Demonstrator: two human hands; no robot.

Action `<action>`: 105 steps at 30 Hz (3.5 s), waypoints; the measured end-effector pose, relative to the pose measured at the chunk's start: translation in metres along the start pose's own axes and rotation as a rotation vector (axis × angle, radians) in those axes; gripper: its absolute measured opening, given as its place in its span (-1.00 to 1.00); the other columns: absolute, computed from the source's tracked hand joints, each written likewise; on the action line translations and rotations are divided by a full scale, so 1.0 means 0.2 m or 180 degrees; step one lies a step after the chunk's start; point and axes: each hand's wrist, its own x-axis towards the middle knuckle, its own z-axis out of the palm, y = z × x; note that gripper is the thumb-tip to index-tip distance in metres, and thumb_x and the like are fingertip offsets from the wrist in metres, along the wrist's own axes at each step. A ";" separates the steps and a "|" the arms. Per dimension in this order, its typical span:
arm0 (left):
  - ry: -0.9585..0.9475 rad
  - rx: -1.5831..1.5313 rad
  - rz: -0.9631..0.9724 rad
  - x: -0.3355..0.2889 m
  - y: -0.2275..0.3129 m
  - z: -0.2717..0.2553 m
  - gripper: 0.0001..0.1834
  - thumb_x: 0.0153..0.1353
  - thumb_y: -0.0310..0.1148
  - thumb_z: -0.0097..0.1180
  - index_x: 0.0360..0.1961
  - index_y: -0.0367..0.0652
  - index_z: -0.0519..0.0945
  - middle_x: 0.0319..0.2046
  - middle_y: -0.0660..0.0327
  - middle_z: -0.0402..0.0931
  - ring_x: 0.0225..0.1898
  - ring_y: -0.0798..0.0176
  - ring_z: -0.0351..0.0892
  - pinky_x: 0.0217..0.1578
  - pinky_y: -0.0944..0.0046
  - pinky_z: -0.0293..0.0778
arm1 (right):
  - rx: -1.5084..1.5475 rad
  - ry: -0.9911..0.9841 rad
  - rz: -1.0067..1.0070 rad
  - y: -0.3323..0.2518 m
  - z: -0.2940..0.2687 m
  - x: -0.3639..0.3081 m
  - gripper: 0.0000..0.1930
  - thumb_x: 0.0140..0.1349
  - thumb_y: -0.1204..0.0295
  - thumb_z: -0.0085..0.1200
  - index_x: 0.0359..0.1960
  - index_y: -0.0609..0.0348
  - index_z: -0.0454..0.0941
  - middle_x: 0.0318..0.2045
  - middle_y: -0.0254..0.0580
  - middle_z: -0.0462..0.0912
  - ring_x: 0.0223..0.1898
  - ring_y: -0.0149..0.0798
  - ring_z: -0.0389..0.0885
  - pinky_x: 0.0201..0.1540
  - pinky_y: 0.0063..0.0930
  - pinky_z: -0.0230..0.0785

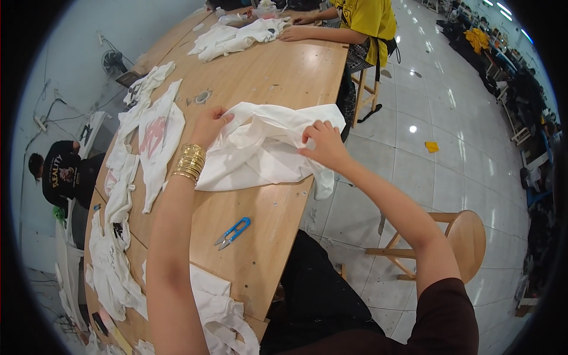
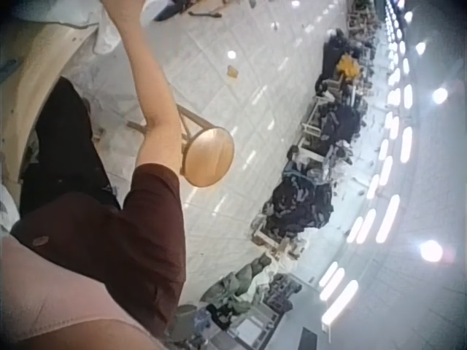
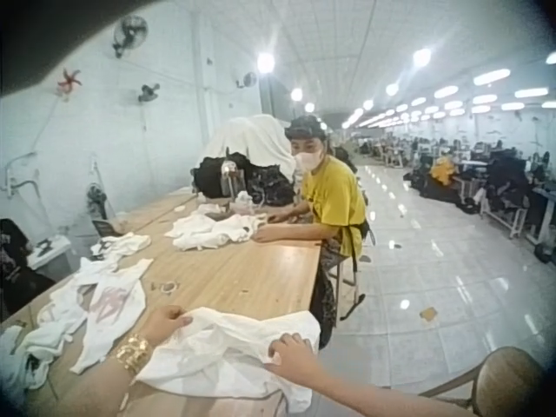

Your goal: Trimming loose threads and excess fabric from white t-shirts using thread snips.

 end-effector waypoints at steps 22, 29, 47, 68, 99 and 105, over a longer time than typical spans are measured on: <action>-0.0925 -0.3546 -0.1599 -0.62 0.12 0.70 -0.82 0.25 -0.32 -0.05 -0.23 -0.21 0.43 -0.28 0.20 0.49 -0.25 0.32 0.48 -0.19 0.26 0.45 | 0.0222 0.0712 -0.0715 -0.22 0.01 -0.25 -0.83 -0.16 0.61 0.04 -0.46 0.20 0.37 -0.51 -0.16 0.39 -0.39 -0.09 0.39 -0.31 -0.31 0.28; -0.0540 -0.3773 -0.1636 -0.66 0.07 0.83 -0.89 0.21 -0.39 -0.01 -0.43 -0.12 0.36 -0.41 0.25 0.48 -0.33 0.36 0.50 -0.21 0.34 0.46 | 0.1269 0.0240 0.0349 -0.14 -0.03 -0.32 -0.87 -0.04 0.46 0.13 -0.46 0.22 0.47 -0.50 -0.17 0.45 -0.43 -0.22 0.47 -0.36 -0.42 0.34; -0.0421 -0.3500 -0.1556 -0.71 0.13 0.82 -0.92 0.17 -0.42 0.05 -0.38 -0.20 0.46 -0.39 0.25 0.53 -0.30 0.35 0.55 -0.18 0.37 0.45 | 0.2969 0.0096 0.1795 -0.12 0.03 -0.30 -0.88 0.03 0.47 0.11 -0.48 0.29 0.52 -0.57 -0.37 0.50 -0.50 -0.51 0.40 -0.42 -0.65 0.26; 0.0356 -0.3211 -0.1291 -0.52 0.31 0.80 -0.85 0.13 -0.49 0.04 -0.28 -0.33 0.48 -0.35 0.18 0.52 -0.35 0.34 0.56 -0.31 0.45 0.50 | -0.0733 0.1158 0.0012 -0.30 -0.05 -0.33 -0.73 0.00 0.50 0.05 -0.19 0.00 0.56 -0.56 -0.35 0.34 -0.49 -0.33 0.37 -0.42 -0.43 0.10; -0.0003 -0.3623 -0.1429 -0.54 0.43 0.85 -0.83 0.19 -0.47 -0.12 -0.25 -0.24 0.50 -0.25 0.21 0.53 -0.17 0.34 0.53 -0.21 0.45 0.37 | -0.0624 0.1448 -0.0836 -0.18 -0.28 -0.17 -0.92 -0.19 0.53 0.10 -0.58 0.07 0.52 -0.49 -0.30 0.33 -0.40 -0.25 0.36 -0.34 -0.41 0.16; 0.0033 -0.3648 -0.1363 -0.53 0.42 0.86 -0.84 0.16 -0.51 -0.08 -0.28 -0.31 0.51 -0.31 0.14 0.56 -0.24 0.29 0.58 -0.22 0.43 0.42 | -0.0691 0.1316 -0.0865 -0.17 -0.30 -0.16 -0.94 -0.18 0.50 0.10 -0.59 0.07 0.51 -0.49 -0.31 0.32 -0.38 -0.27 0.34 -0.32 -0.40 0.11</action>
